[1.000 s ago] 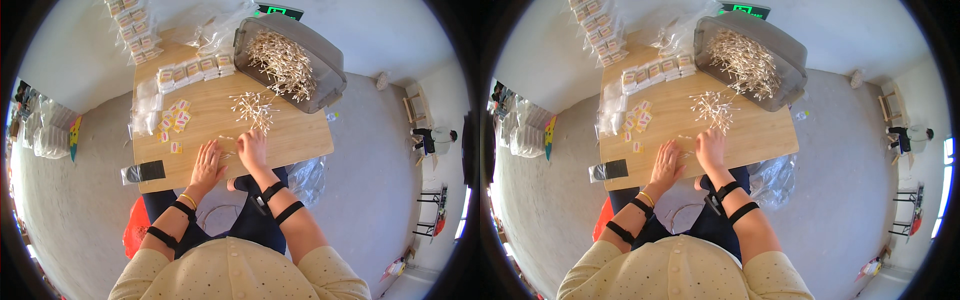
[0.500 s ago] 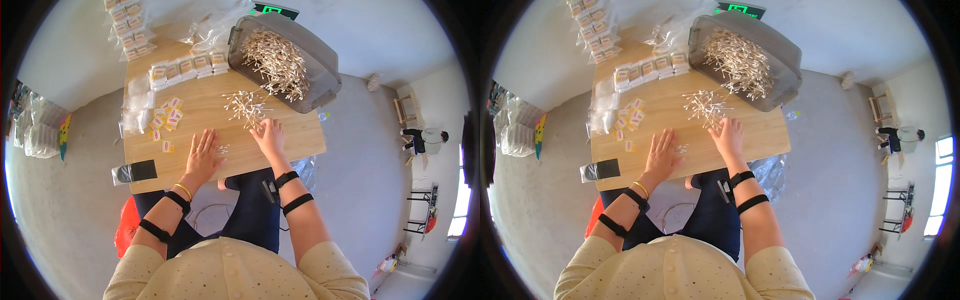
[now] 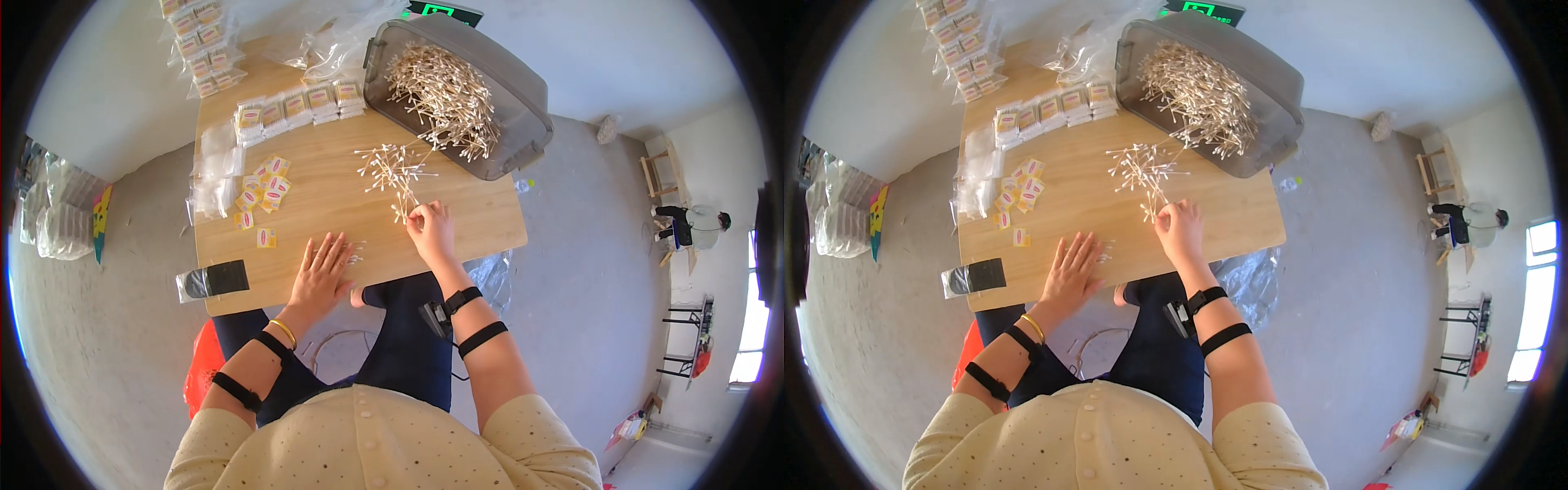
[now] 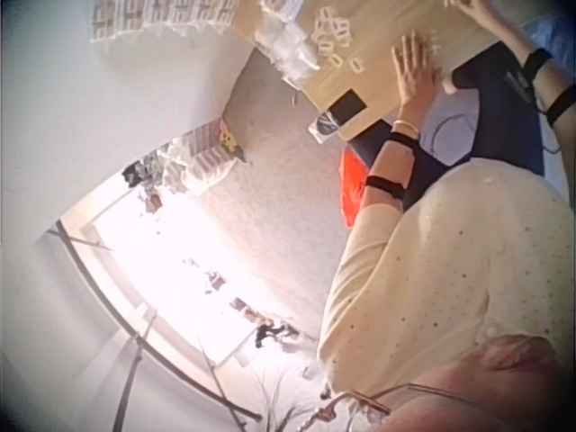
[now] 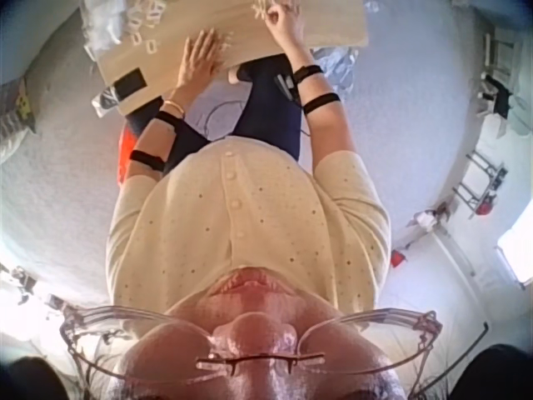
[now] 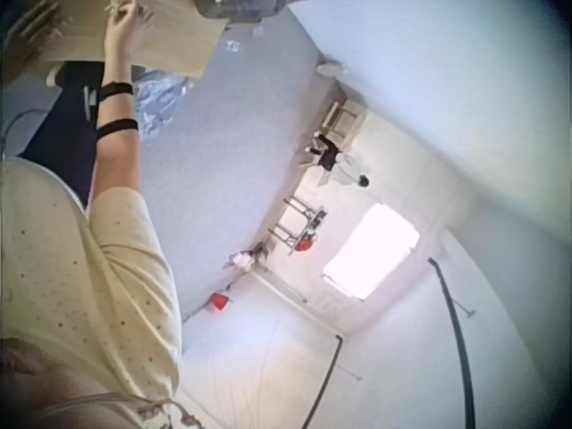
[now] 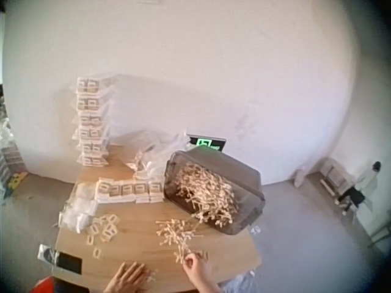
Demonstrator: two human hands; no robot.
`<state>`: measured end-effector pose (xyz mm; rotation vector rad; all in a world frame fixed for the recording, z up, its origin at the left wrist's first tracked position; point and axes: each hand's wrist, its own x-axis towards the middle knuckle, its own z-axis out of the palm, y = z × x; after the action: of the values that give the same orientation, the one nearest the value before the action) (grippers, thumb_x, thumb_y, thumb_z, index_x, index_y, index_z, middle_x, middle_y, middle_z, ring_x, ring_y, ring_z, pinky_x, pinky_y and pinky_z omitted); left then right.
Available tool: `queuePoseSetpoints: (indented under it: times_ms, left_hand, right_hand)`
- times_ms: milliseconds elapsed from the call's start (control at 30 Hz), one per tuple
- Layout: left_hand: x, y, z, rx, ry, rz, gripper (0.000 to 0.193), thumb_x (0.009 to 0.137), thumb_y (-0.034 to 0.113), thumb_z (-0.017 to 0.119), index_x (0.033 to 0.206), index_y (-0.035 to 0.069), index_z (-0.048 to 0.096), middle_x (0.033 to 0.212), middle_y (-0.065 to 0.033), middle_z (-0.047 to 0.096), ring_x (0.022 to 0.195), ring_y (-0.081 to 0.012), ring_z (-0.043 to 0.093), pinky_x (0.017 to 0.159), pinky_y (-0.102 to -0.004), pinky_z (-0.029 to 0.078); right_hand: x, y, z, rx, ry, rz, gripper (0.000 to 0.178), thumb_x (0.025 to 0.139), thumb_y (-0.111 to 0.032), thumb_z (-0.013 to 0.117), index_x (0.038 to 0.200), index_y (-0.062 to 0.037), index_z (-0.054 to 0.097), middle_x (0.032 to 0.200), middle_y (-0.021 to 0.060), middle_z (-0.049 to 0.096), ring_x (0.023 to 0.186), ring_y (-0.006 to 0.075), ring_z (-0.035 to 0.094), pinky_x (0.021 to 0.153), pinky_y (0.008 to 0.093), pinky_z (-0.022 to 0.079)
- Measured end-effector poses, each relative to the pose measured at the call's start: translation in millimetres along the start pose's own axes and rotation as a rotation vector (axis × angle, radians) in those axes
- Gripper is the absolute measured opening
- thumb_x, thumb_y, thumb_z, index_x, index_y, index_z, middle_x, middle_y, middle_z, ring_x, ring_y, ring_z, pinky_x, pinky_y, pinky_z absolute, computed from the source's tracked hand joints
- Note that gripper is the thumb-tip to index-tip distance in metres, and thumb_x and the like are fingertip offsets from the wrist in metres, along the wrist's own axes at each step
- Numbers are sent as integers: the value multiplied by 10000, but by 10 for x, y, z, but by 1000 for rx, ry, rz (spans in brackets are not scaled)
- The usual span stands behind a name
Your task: Sorting cotton swabs and placing them into plastic bags for packaging.
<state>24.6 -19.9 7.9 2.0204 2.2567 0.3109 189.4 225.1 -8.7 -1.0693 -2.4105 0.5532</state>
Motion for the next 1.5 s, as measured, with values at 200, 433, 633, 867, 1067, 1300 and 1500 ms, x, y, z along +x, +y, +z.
queuePoseSetpoints:
  times_ms: [200,433,633,867,1067,1300,1500]
  left_hand:
    - [12,-12,-5,-21,-23,5,795,973,478,595,1608,78,335,1683,-110,307,1578,-291,237,1297,-525,144]
    - [5,-45,42,-86,53,8,849,942,478,640,1583,8,342,1669,-127,330,1566,-289,270,1297,-508,165]
    - [-7,-60,76,-137,86,-1,867,926,478,660,1572,-9,349,1640,-133,369,1555,-288,290,1298,-504,178]
    - [14,-48,115,-136,90,-5,847,937,474,660,1565,-8,358,1632,-133,372,1553,-284,286,1299,-503,182]
    - [3,-61,73,-235,176,-21,947,859,420,776,1576,-1,323,1662,-205,272,1545,-387,266,1291,-540,185]
    - [302,-203,-205,-164,38,-74,1106,782,524,822,1602,15,283,1677,-205,250,1575,-374,201,1296,-543,141]
    - [302,-336,73,-70,13,12,1099,822,626,746,1604,8,283,1683,-188,258,1593,-337,168,1306,-521,116]
  right_hand:
    - [-159,-410,149,51,-6,-122,164,790,-167,815,858,-145,667,1015,61,583,1020,318,570,855,464,454]
    - [-168,-776,220,18,27,-34,289,807,-280,825,975,-143,634,1035,78,578,1032,323,549,882,472,423]
    - [-87,-759,275,-134,56,185,446,834,-422,805,1053,-93,599,1066,115,585,1071,329,548,902,474,431]
    - [164,-943,646,-132,8,147,308,848,-349,783,982,-115,635,1053,97,614,1071,317,580,891,466,458]
    - [43,-947,545,288,-120,-181,101,893,-142,711,979,-100,680,1061,96,638,1052,334,593,917,469,468]
    - [-264,-767,248,434,118,-40,197,1007,-91,559,1175,-58,657,1182,163,625,1129,382,576,961,464,478]
    - [-284,-1278,652,579,23,-97,289,1049,-123,501,1316,-39,573,1342,224,561,1259,406,537,1071,450,455]
